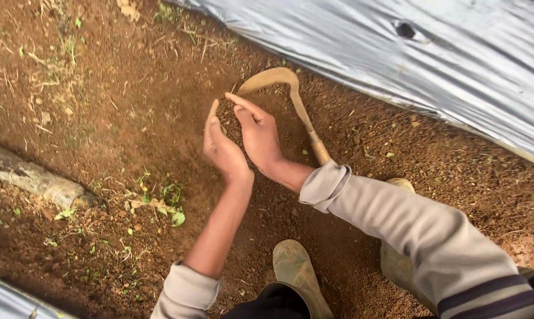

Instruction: Using a hand scythe to loosen soil and remove weeds, then scooping soil into planting holes in plastic mulch.

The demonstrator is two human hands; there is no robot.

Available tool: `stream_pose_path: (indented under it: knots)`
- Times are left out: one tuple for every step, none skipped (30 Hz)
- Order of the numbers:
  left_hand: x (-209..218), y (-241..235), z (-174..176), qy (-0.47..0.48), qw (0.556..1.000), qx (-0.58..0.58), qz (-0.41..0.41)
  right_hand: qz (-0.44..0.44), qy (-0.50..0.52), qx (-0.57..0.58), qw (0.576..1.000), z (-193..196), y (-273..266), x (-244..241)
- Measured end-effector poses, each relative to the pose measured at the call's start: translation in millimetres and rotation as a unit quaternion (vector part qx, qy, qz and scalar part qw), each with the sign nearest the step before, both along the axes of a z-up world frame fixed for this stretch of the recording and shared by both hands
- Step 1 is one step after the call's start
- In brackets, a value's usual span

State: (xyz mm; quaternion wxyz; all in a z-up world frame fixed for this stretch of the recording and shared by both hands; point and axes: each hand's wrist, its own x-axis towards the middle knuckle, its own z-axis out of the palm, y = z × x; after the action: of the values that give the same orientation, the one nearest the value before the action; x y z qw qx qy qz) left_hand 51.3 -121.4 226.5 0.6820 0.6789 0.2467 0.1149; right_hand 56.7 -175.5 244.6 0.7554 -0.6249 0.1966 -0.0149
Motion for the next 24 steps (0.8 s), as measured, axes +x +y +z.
stream_pose_path:
  knots:
    - [7.8,-8.1,10.2,-0.005,1.000,-0.001,-0.005,-0.005,-0.005,-0.001,1.000,15.1,-10.6,6.4]
    - [17.2,-16.3,19.7,0.001,1.000,-0.003,-0.012,0.007,0.007,-0.011,1.000,29.4,-21.2,14.4]
    - [26.4,-24.3,29.3,0.008,1.000,-0.005,-0.018,0.020,0.019,-0.022,0.999,43.7,-31.6,22.0]
    - [32.9,-35.1,43.9,0.000,1.000,-0.005,-0.022,0.016,0.012,-0.022,1.000,64.2,-42.4,25.6]
    - [38.8,-45.9,58.9,-0.003,0.999,-0.017,-0.028,0.020,0.006,-0.033,0.999,84.9,-52.9,28.3]
    - [44.3,-56.8,73.8,-0.005,0.999,-0.030,-0.033,0.025,0.002,-0.044,0.999,105.5,-63.7,30.7]
    - [48.5,-69.0,85.3,-0.011,0.999,-0.029,-0.036,0.022,-0.004,-0.043,0.999,108.8,-73.9,37.7]
    - [52.4,-81.5,96.3,-0.020,0.998,-0.040,-0.040,0.025,-0.016,-0.054,0.998,111.9,-84.3,44.6]
    - [56.2,-94.1,107.4,-0.029,0.997,-0.050,-0.044,0.029,-0.027,-0.065,0.997,115.1,-94.8,51.6]
    - [60.8,-105.3,109.0,-0.036,0.997,-0.051,-0.047,0.026,-0.034,-0.066,0.997,109.7,-108.8,59.6]
    - [65.9,-116.9,110.5,-0.032,0.996,-0.069,-0.051,0.030,-0.038,-0.082,0.995,104.2,-123.4,68.1]
    - [71.8,-129.8,111.2,-0.029,0.994,-0.088,-0.055,0.034,-0.044,-0.098,0.994,98.2,-139.2,77.8]
    - [74.2,-145.0,118.6,-0.037,0.994,-0.090,-0.057,0.032,-0.052,-0.101,0.993,102.6,-150.8,82.1]
    - [75.0,-159.5,125.1,-0.009,0.992,-0.109,-0.055,0.015,-0.048,-0.086,0.995,105.9,-161.7,84.8]
    - [76.0,-174.2,130.6,0.019,0.990,-0.128,-0.053,-0.002,-0.045,-0.071,0.996,108.1,-172.7,87.9]
    - [75.8,-183.9,125.9,0.015,0.990,-0.131,-0.053,-0.002,-0.049,-0.073,0.996,109.3,-182.8,84.2]
    - [76.2,-194.0,120.5,0.022,0.990,-0.118,-0.073,-0.024,-0.041,-0.052,0.998,109.7,-193.2,81.2]
    - [77.4,-205.9,114.7,0.029,0.989,-0.107,-0.094,-0.047,-0.032,-0.031,0.998,109.7,-205.4,78.6]
    - [78.0,-216.6,116.9,0.025,0.989,-0.109,-0.095,-0.048,-0.035,-0.034,0.998,109.6,-216.3,77.7]
    - [77.9,-223.8,118.6,0.038,0.989,-0.100,-0.101,-0.069,-0.024,-0.010,0.997,108.7,-223.7,76.4]
    - [78.1,-230.3,120.0,0.050,0.989,-0.091,-0.107,-0.090,-0.014,0.013,0.996,107.5,-230.5,75.4]
    - [81.3,-241.2,120.9,0.048,0.989,-0.090,-0.105,-0.088,-0.015,0.014,0.996,106.1,-239.8,75.7]
    - [84.7,-251.6,121.7,0.058,0.988,-0.077,-0.118,-0.108,-0.005,0.039,0.993,104.5,-248.5,76.3]
    - [87.4,-260.6,122.0,0.069,0.987,-0.064,-0.130,-0.128,0.008,0.064,0.990,102.3,-255.9,76.3]
